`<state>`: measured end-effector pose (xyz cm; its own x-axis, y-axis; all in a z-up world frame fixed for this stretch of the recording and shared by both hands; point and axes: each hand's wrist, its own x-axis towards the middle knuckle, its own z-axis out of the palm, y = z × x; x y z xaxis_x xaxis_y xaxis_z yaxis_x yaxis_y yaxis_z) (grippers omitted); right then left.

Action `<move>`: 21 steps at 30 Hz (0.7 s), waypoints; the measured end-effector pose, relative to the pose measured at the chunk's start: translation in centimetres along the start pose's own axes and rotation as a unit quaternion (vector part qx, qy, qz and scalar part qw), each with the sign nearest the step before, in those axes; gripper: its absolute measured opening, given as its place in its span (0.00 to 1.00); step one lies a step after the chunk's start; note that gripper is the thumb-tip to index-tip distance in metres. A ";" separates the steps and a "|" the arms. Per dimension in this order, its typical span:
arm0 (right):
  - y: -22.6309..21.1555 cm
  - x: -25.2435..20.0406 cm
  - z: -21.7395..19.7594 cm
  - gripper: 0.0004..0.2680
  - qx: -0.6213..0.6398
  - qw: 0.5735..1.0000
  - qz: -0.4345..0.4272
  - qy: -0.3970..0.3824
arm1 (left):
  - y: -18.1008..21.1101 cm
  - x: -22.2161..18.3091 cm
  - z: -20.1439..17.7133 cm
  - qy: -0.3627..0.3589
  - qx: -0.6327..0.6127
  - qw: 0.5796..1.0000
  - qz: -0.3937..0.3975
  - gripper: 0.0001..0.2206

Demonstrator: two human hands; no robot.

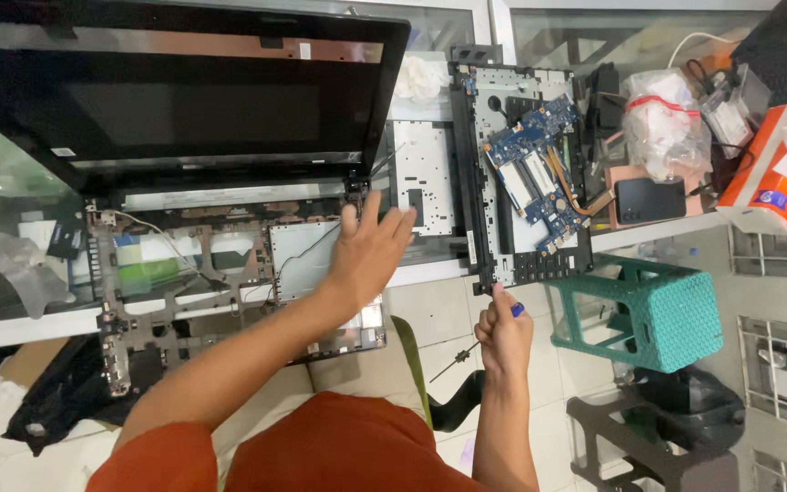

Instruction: The person connects a ribbon cable to the motherboard and then attaches the laptop screen assembly. They use a screwdriver to secure the screen with screws along the top and sides of the chassis.

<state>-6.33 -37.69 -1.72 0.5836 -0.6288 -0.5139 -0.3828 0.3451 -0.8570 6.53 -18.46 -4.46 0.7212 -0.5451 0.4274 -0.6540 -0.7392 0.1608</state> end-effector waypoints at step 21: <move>-5.6 -5.6 -8.0 0.01 0.266 0.945 -0.055 -0.180 | -0.7 2.4 -10.6 -0.103 -0.535 0.757 -0.361 0.15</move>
<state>-13.17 -41.66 6.22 0.8414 -0.4369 -0.3180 0.0533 0.6527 -0.7558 6.27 -15.09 5.92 0.9268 -0.2838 -0.2460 0.1970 -0.1904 0.9618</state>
